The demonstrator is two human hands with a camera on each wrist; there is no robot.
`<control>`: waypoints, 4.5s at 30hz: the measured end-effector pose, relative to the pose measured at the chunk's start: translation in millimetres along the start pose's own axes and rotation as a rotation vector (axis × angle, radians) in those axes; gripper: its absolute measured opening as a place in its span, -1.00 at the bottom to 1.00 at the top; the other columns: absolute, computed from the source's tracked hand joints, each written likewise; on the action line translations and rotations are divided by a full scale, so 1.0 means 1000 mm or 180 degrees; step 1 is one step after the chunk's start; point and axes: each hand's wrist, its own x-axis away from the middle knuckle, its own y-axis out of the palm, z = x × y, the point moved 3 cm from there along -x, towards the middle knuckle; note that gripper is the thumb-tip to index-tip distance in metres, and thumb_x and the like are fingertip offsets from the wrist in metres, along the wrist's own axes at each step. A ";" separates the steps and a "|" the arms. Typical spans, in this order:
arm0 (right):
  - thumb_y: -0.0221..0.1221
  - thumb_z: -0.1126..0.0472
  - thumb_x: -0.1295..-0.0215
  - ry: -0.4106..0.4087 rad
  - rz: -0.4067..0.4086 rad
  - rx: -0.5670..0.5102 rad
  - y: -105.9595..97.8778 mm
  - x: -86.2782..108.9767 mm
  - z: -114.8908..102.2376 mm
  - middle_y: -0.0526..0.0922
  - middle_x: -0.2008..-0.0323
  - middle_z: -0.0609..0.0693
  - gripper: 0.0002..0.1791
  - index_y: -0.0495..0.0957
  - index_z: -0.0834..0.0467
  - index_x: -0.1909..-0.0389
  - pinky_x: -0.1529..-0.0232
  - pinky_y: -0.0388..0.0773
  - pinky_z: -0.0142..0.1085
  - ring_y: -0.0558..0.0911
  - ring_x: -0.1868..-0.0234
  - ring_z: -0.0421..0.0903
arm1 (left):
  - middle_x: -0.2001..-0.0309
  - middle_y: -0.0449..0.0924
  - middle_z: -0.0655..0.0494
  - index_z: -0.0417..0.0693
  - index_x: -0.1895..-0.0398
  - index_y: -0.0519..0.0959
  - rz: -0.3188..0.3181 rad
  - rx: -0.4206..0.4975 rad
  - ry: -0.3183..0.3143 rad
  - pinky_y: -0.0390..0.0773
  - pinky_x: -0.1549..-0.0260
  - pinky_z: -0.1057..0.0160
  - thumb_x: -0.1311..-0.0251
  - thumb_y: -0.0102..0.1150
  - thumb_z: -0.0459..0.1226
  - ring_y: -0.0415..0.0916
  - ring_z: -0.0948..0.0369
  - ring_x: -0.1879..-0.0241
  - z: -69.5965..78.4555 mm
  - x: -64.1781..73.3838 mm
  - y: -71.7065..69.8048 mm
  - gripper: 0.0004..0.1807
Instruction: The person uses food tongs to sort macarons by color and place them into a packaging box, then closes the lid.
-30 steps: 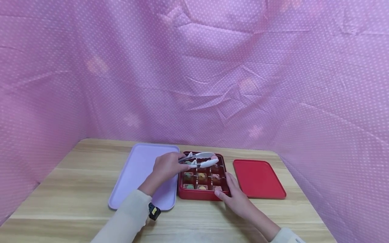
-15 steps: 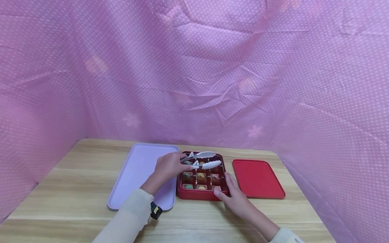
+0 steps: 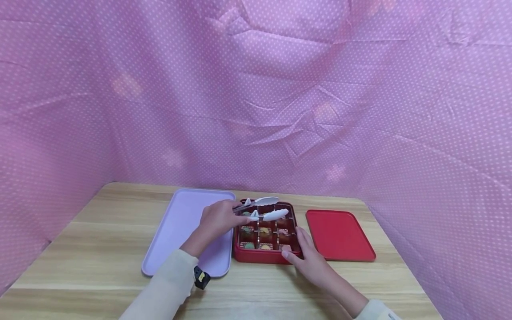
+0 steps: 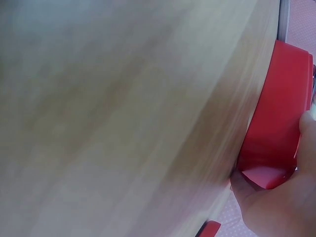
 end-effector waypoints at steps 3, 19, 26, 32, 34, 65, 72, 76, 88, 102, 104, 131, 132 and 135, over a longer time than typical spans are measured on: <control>0.20 -0.32 -0.31 0.0023 -0.0016 -0.0014 0.000 -0.001 0.001 -0.07 -0.62 -0.02 0.02 -0.10 -0.11 -0.63 -0.44 0.19 0.24 0.08 -0.59 0.13 | 0.06 0.72 0.17 0.19 -0.19 0.65 0.0008 0.0014 0.0014 0.49 0.09 -0.04 0.06 0.43 0.27 0.55 0.16 0.21 -0.002 0.001 -0.002 -0.27; 0.19 -0.32 -0.32 0.0022 -0.0034 -0.0034 0.001 -0.001 0.001 -0.08 -0.63 0.00 0.02 -0.11 -0.10 -0.63 -0.44 0.17 0.26 0.04 -0.60 0.13 | -0.06 0.68 0.14 0.19 -0.25 0.60 0.0082 0.0127 -0.0033 0.52 0.12 -0.06 0.14 0.39 0.40 0.56 0.13 0.08 -0.032 0.019 -0.019 -0.12; 0.18 -0.33 -0.32 0.0012 -0.0016 0.0019 0.001 -0.002 0.002 -0.08 -0.63 0.02 0.02 -0.12 -0.10 -0.63 -0.41 0.20 0.28 0.08 -0.58 0.17 | -0.17 0.64 0.10 0.19 -0.25 0.59 0.0138 0.0195 -0.0099 0.55 0.12 -0.06 0.09 0.36 0.40 0.57 0.11 0.01 -0.047 0.033 -0.032 -0.15; 0.19 -0.35 -0.31 0.0019 -0.0024 -0.0014 0.002 -0.002 0.000 -0.07 -0.63 0.03 0.04 -0.11 -0.10 -0.63 -0.42 0.19 0.28 0.07 -0.59 0.17 | -0.25 0.58 -0.06 0.04 -0.33 0.52 0.0159 0.0252 -0.0232 0.53 0.01 -0.18 0.07 0.30 0.45 0.54 -0.05 -0.16 -0.071 0.049 -0.050 -0.02; 0.19 -0.33 -0.32 0.0016 -0.0027 -0.0018 0.001 -0.002 -0.001 -0.08 -0.63 0.03 0.03 -0.11 -0.08 -0.63 -0.42 0.18 0.28 0.06 -0.59 0.17 | -0.26 0.56 -0.11 -0.01 -0.36 0.48 0.0180 0.0241 -0.0279 0.51 0.01 -0.22 0.04 0.29 0.44 0.53 -0.09 -0.17 -0.079 0.055 -0.058 0.01; 0.15 -0.41 -0.28 0.0064 -0.0085 -0.0035 0.002 0.000 -0.001 -0.10 -0.63 0.02 0.06 -0.12 -0.10 -0.63 -0.41 0.19 0.29 0.05 -0.59 0.18 | -0.29 0.42 -0.34 -0.10 -0.44 0.37 0.0551 0.0175 -0.0749 0.47 0.27 -0.16 -0.08 0.11 0.47 0.50 -0.25 -0.02 -0.213 0.122 -0.109 0.06; 0.16 -0.40 -0.28 0.0050 -0.0072 -0.0009 0.003 0.000 0.000 -0.08 -0.63 0.02 0.06 -0.12 -0.13 -0.63 -0.41 0.20 0.28 0.08 -0.58 0.18 | 0.08 0.60 -0.22 -0.05 -0.27 0.50 0.0566 0.0061 -0.0749 0.32 0.53 0.17 -0.13 0.12 0.43 0.51 0.00 0.32 -0.243 0.130 -0.118 -0.11; 0.16 -0.39 -0.29 0.0057 -0.0062 -0.0013 0.003 0.000 0.000 -0.09 -0.63 0.02 0.05 -0.13 -0.14 -0.63 -0.41 0.19 0.29 0.07 -0.58 0.19 | 0.23 0.60 -0.11 -0.04 -0.16 0.53 0.0541 0.0046 -0.0758 0.29 0.58 0.20 -0.16 0.10 0.42 0.45 0.08 0.43 -0.255 0.132 -0.121 -0.19; 0.17 -0.36 -0.30 0.0057 -0.0064 -0.0008 0.002 -0.001 0.000 -0.09 -0.63 0.03 0.05 -0.14 -0.12 -0.64 -0.42 0.17 0.29 0.06 -0.58 0.20 | 0.37 0.57 -0.02 -0.01 0.22 0.54 0.0504 -0.0120 -0.0778 0.27 0.61 0.19 -0.15 0.12 0.42 0.42 0.10 0.48 -0.275 0.132 -0.126 -0.32; 0.17 -0.35 -0.32 0.0036 -0.0080 0.0000 0.002 0.001 0.001 -0.10 -0.63 0.03 0.04 -0.14 -0.09 -0.64 -0.43 0.15 0.29 0.02 -0.60 0.18 | 0.52 0.52 0.06 -0.05 0.33 0.60 0.0649 -0.0149 -0.0610 0.27 0.56 0.23 -0.15 0.28 0.29 0.35 0.12 0.50 -0.281 0.137 -0.123 -0.43; 0.17 -0.32 -0.33 0.0017 -0.0079 -0.0010 0.002 0.001 0.000 -0.10 -0.63 0.04 0.04 -0.14 -0.06 -0.64 -0.44 0.14 0.29 0.01 -0.60 0.18 | 0.47 0.58 0.00 -0.13 0.21 0.63 0.0686 -0.0112 -0.0607 0.30 0.54 0.24 -0.12 0.32 0.27 0.39 0.10 0.46 -0.284 0.136 -0.122 -0.37; 0.16 -0.37 -0.31 0.0050 -0.0085 -0.0004 0.002 0.001 0.004 -0.11 -0.63 0.03 0.06 -0.15 -0.07 -0.64 -0.44 0.12 0.30 0.00 -0.60 0.17 | -0.27 0.23 -0.68 -0.44 -0.47 0.14 0.0437 0.0190 -0.0785 0.31 0.06 -0.53 -0.20 0.18 0.33 0.29 -0.56 -0.12 -0.290 0.137 -0.119 0.13; 0.16 -0.37 -0.31 0.0046 -0.0085 -0.0010 0.002 0.001 0.004 -0.10 -0.63 0.03 0.07 -0.15 -0.06 -0.64 -0.44 0.12 0.30 -0.01 -0.60 0.18 | -0.27 0.24 -0.67 -0.42 -0.47 0.15 0.0500 0.0124 -0.0745 0.30 0.07 -0.54 -0.22 0.16 0.33 0.28 -0.56 -0.13 -0.289 0.137 -0.120 0.12; 0.17 -0.37 -0.30 0.0050 -0.0091 -0.0039 0.002 0.000 0.003 -0.11 -0.63 0.04 0.07 -0.14 -0.05 -0.64 -0.45 0.11 0.29 -0.01 -0.60 0.17 | -0.22 0.35 -0.60 -0.32 -0.44 0.27 0.0778 -0.0156 -0.0605 0.34 0.15 -0.51 -0.25 0.13 0.31 0.33 -0.51 -0.09 -0.279 0.138 -0.122 0.00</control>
